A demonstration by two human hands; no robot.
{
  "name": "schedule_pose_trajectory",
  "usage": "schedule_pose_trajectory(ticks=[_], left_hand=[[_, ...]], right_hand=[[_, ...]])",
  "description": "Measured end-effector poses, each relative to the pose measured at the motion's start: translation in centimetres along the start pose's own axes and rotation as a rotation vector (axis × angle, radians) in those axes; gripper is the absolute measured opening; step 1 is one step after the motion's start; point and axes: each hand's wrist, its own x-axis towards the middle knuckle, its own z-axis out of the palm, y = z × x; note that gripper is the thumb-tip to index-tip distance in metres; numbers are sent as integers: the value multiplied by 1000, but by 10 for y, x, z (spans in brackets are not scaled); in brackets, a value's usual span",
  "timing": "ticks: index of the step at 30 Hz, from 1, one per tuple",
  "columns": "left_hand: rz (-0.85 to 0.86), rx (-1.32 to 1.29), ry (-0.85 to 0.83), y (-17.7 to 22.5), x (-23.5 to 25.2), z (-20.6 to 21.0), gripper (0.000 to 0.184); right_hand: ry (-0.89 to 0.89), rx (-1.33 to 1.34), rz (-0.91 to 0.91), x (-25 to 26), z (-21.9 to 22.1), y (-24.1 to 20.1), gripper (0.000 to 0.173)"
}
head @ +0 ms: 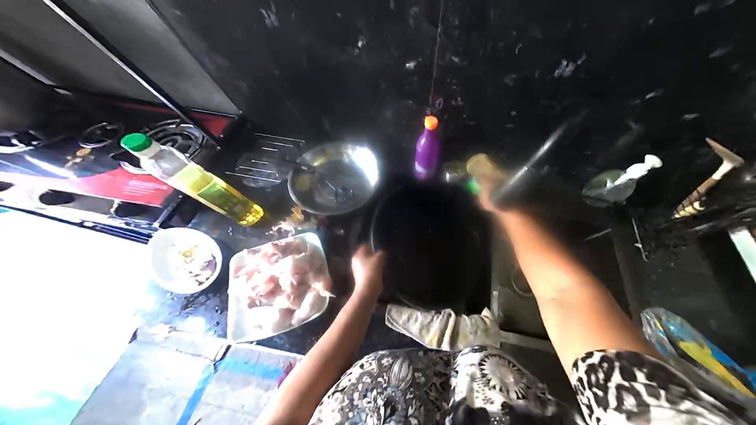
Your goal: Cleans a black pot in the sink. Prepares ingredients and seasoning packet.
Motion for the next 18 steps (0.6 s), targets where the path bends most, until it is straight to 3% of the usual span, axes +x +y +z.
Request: schedule_pose_trajectory(ticks=[1,2,3,6,8,11,14,16,18], left_hand=[[-5,-13,-2,-4,1,-2,18],[-16,-28,-6,-6,1,-4,18],[-28,-41,-10,-9,1,-5,18],[-48,-53,-20,-15,8,-4,15],[-45,-63,-26,-17,13,-2,15],[-49,-75,-43,-14,19,3,16],[-41,-66,-62,-11,26,12,17],[-41,-66,-71,-10,30,18,17],[-50,-56,-78,-10,32,24,17]], right_hand=[[-184,10,288,21,-26,-41,51],[-131,52,391,31,-28,-56,54],[-48,58,408,35,-22,-52,57],[-65,-361,320,40,-15,-31,65],[-7,-518,264,46,-13,-19,58],[64,-531,214,52,-25,-40,45],[129,-437,299,48,-47,-78,61],[56,-441,394,41,-52,-89,67],[-69,-461,413,31,-37,-71,49]])
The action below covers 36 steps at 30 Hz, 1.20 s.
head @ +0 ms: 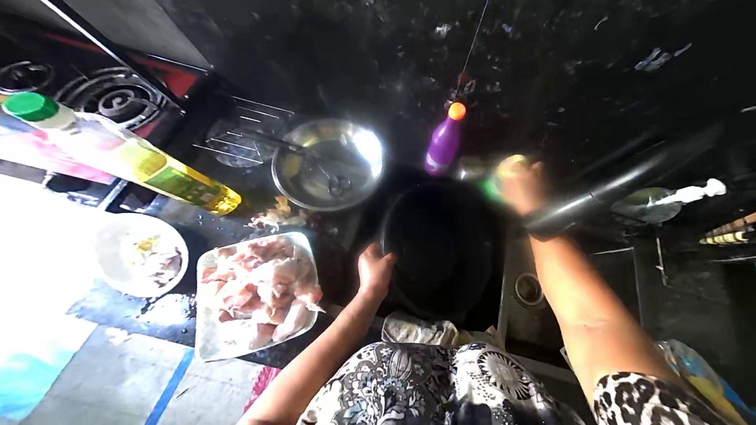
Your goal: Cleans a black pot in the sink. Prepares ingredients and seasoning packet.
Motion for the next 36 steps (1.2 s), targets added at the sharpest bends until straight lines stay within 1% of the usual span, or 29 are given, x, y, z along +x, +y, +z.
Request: schedule_pose_trajectory(ticks=[1,2,3,4,5,7,8,10,12,14,16,17,18,19,21,22,24,26,27,28,30,31,33,34,36], left_hand=[[-8,7,-6,1,0,3,17],[-15,16,-16,2,0,5,17],[-21,26,-24,4,-1,6,17],[-26,29,-32,5,0,6,17],[-31,30,-41,6,0,6,18],[-38,36,-53,3,0,4,18],[-37,43,-56,2,2,4,18],[-38,46,-60,0,3,4,22],[-28,36,-65,3,1,4,22],[-31,17,-70,5,1,2,21],[-49,-12,-66,3,1,2,20],[-60,-32,-61,1,1,3,21],[-69,-50,-55,-1,1,3,21],[-78,-60,-49,-2,1,4,21],[-88,-46,-44,-2,0,5,19],[-85,-36,-41,-1,-1,5,19],[-69,-28,-33,-2,-3,6,21],[-57,8,-26,-3,-3,7,22],[-56,30,-27,-3,-3,8,22],[-57,47,-28,-3,-4,8,22],[-51,51,-24,-5,-6,9,22],[-51,42,-17,-5,-6,11,21],[-47,15,6,-3,-10,17,19],[-38,14,23,0,-11,20,18],[-18,23,47,9,-17,20,16]], right_hand=[[-71,-43,-19,1,18,9,44],[-112,-94,-40,3,37,18,49],[-150,-137,-60,3,46,22,59],[-199,-176,-82,1,48,20,64],[-238,-208,-98,-1,46,16,60],[-266,-239,-101,-1,45,10,41],[-263,-254,-110,3,45,12,35],[-261,-255,-128,15,41,17,32],[-296,-250,-118,23,29,16,41],[-348,-206,-69,33,27,18,59],[-418,-96,4,38,24,19,76],[-426,-41,38,38,22,18,79],[-400,-7,67,36,19,15,74],[-346,-22,79,30,15,10,63],[-182,-152,32,15,9,0,40],[-104,-207,15,10,6,-5,39],[13,-236,-21,0,0,-12,40],[38,-211,-69,-20,-8,-20,40],[3,-166,-114,-36,-12,-24,40],[-86,-96,-171,-58,-14,-27,39],[-337,47,-329,-115,-5,-29,39],[-496,142,-348,-141,12,-31,42],[-746,393,-277,-191,51,-49,39],[-794,522,-213,-211,64,-65,39],[-783,733,-126,-236,67,-95,40]])
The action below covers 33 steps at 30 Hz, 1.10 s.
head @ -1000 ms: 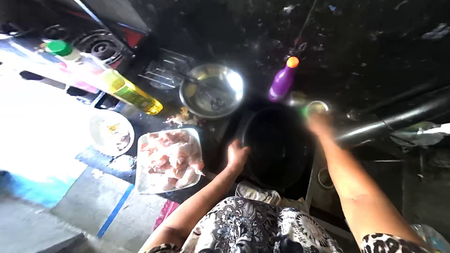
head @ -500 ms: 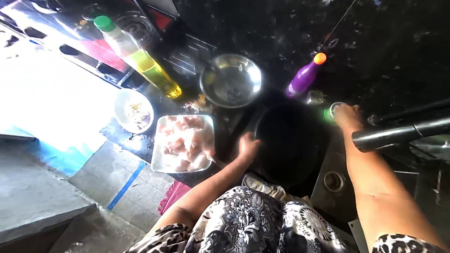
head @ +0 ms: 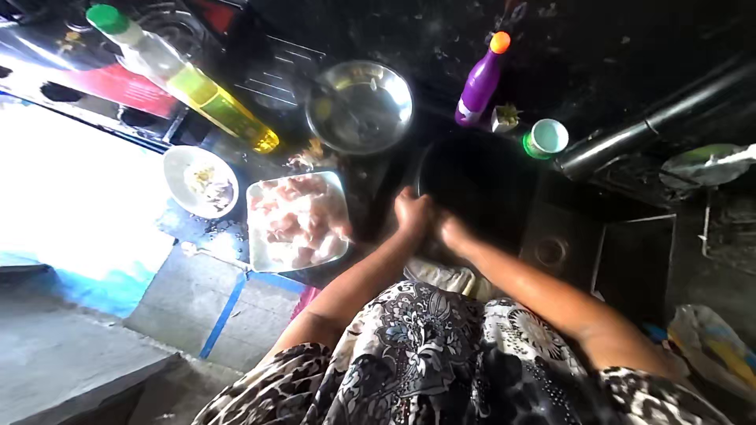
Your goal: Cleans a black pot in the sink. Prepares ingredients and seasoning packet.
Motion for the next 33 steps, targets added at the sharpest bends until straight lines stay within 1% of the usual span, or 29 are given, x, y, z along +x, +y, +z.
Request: schedule_pose_trajectory(ticks=[1,2,3,4,5,6,7,8,9,10,11,12,13,15,16,17,19,21,23,24,25,26,27,29,31,32,33], left_hand=[[6,0,5,4,-4,-4,15],[12,-6,12,7,-7,-8,16],[15,-36,40,9,-3,-13,15],[10,-81,62,10,1,-17,16],[13,-108,80,11,3,-21,17],[24,-122,86,10,2,-22,17],[41,-130,84,9,-1,-21,17],[59,-130,70,8,-5,-20,18],[84,-123,53,9,-8,-19,18],[110,-109,40,11,-10,-18,18],[127,-93,35,15,-13,-16,18],[134,-79,32,20,-16,-16,17],[136,-66,41,25,-18,-18,17],[119,-73,57,33,-15,-27,17],[112,-73,49,35,-12,-33,18],[120,-76,25,36,-7,-36,18],[186,-31,-48,40,1,-39,22],[277,160,-62,52,-2,-44,35],[341,330,-73,58,-23,-46,45],[356,363,-87,54,-37,-43,47],[362,361,-100,47,-52,-40,44],[360,342,-108,38,-63,-37,40],[351,305,-98,33,-66,-36,33],[323,255,-65,38,-50,-41,24],[339,285,-88,58,-27,-60,27],[370,306,-118,66,-16,-68,30],[395,334,-145,72,-10,-71,32]], right_hand=[[7,33,-41,-4,6,-3,40],[-20,-19,-104,-10,6,1,41],[-85,-145,-158,-14,-1,12,44],[-160,-332,-176,-18,-12,28,47],[-230,-542,-153,-22,-25,43,50],[-282,-709,-92,-25,-35,54,53],[-301,-783,-6,-28,-39,58,55],[-296,-772,48,-30,-35,54,52],[-265,-699,51,-34,-23,41,48],[-194,-575,-5,-38,-9,26,46],[-89,-389,-82,-40,5,14,46],[-21,-203,-146,-40,13,6,47],[-8,-153,-206,-38,14,6,50],[-88,-406,-238,-38,-3,29,65],[-126,-576,-243,-41,-15,47,61],[-157,-730,-223,-44,-27,61,51],[-131,-906,-235,-49,-37,73,36],[-32,-898,-271,-51,-28,60,32],[57,-777,-226,-55,-13,26,35],[100,-692,-193,-57,-7,3,35],[136,-616,-174,-58,-2,-15,35],[159,-574,-169,-58,3,-24,34],[143,-563,-161,-56,6,-26,35],[36,-603,-184,-58,5,-2,38],[-60,-721,-286,-65,-4,44,42],[-65,-777,-327,-65,-9,61,41],[-55,-813,-365,-66,-13,66,40]])
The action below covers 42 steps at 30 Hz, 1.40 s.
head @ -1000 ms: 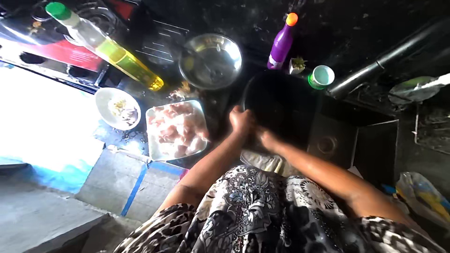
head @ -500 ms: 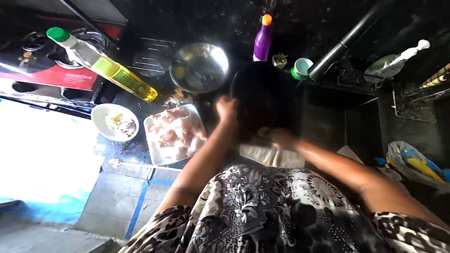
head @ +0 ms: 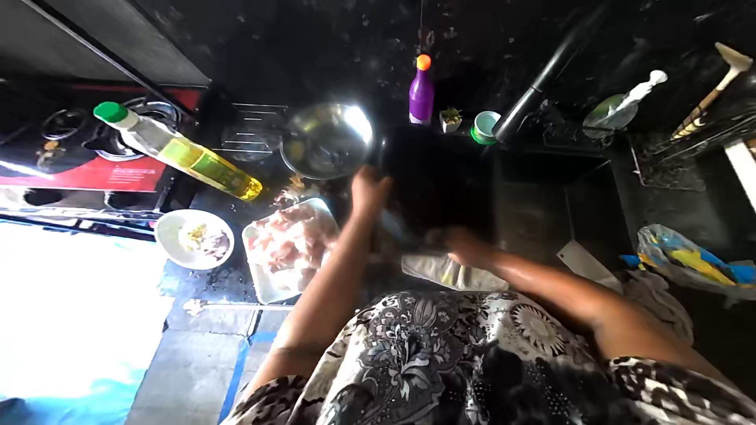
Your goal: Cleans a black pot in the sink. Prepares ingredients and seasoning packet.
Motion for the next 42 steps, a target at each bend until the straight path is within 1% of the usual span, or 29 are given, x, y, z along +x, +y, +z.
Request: schedule_pose_trajectory(ticks=[2,4,5,6,7,8,9,11,13,15,17,18,19,21,23,24,26,27,29,30,32,34,35,37,38,40,41,42], left_hand=[[31,44,33,4,-8,3,42],[41,55,40,6,-34,22,56],[32,38,30,0,-49,35,54],[16,10,9,-5,-59,45,47],[-7,-31,0,-7,-63,49,38],[-26,-63,-4,-7,-64,46,30],[-25,-78,-13,-5,-62,39,28],[25,-65,-6,1,-40,19,28],[73,-25,-14,4,-21,9,32],[95,13,55,2,-28,15,41],[104,30,95,-4,-52,31,54],[81,19,86,-7,-63,41,53],[42,-10,64,-8,-71,48,48],[-47,-93,35,-9,-73,52,35],[-113,-154,61,-11,-64,47,27],[-129,-176,101,-12,-57,40,26],[-122,-232,186,-22,-43,22,26],[-107,-255,207,-27,-38,13,25],[-60,-291,181,-37,-32,1,25],[-41,-306,142,-42,-30,-4,26],[-7,-333,28,-45,-24,-16,31],[14,-356,-76,-41,-21,-23,34],[20,-383,-119,-37,-22,-23,36],[43,-465,-124,-30,-26,-21,38],[54,-511,-91,-28,-28,-19,38],[58,-596,7,-25,-30,-16,37],[54,-634,53,-24,-28,-16,35],[48,-666,87,-24,-27,-17,33]], right_hand=[[41,-17,11,3,-13,-17,37],[114,47,136,17,-43,-52,35],[178,101,180,24,-53,-65,35],[241,131,191,30,-56,-70,37],[245,150,191,32,-55,-70,40],[209,158,175,30,-49,-65,43],[169,143,135,25,-38,-55,45],[100,66,36,8,-15,-29,46],[111,20,-16,-4,-5,-17,42],[174,16,-3,2,-11,-30,37],[201,100,113,15,-35,-58,37],[238,141,146,21,-45,-68,39],[282,161,152,25,-49,-71,42],[306,167,131,31,-39,-64,45],[280,136,68,26,-22,-49,44],[224,114,27,20,-13,-39,44],[90,74,-42,-2,3,-15,51],[29,35,-57,-11,4,-1,51],[-55,-81,-43,-21,-7,28,43],[-35,-144,-9,-22,-15,45,39],[89,-244,114,-19,-43,71,33],[145,-418,197,-9,-84,77,33],[163,-529,193,0,-101,76,32],[220,-633,232,18,-124,64,34],[281,-583,282,25,-127,58,35],[414,-362,373,29,-119,42,34],[418,-235,419,27,-111,32,34],[369,-133,444,24,-99,22,34]])
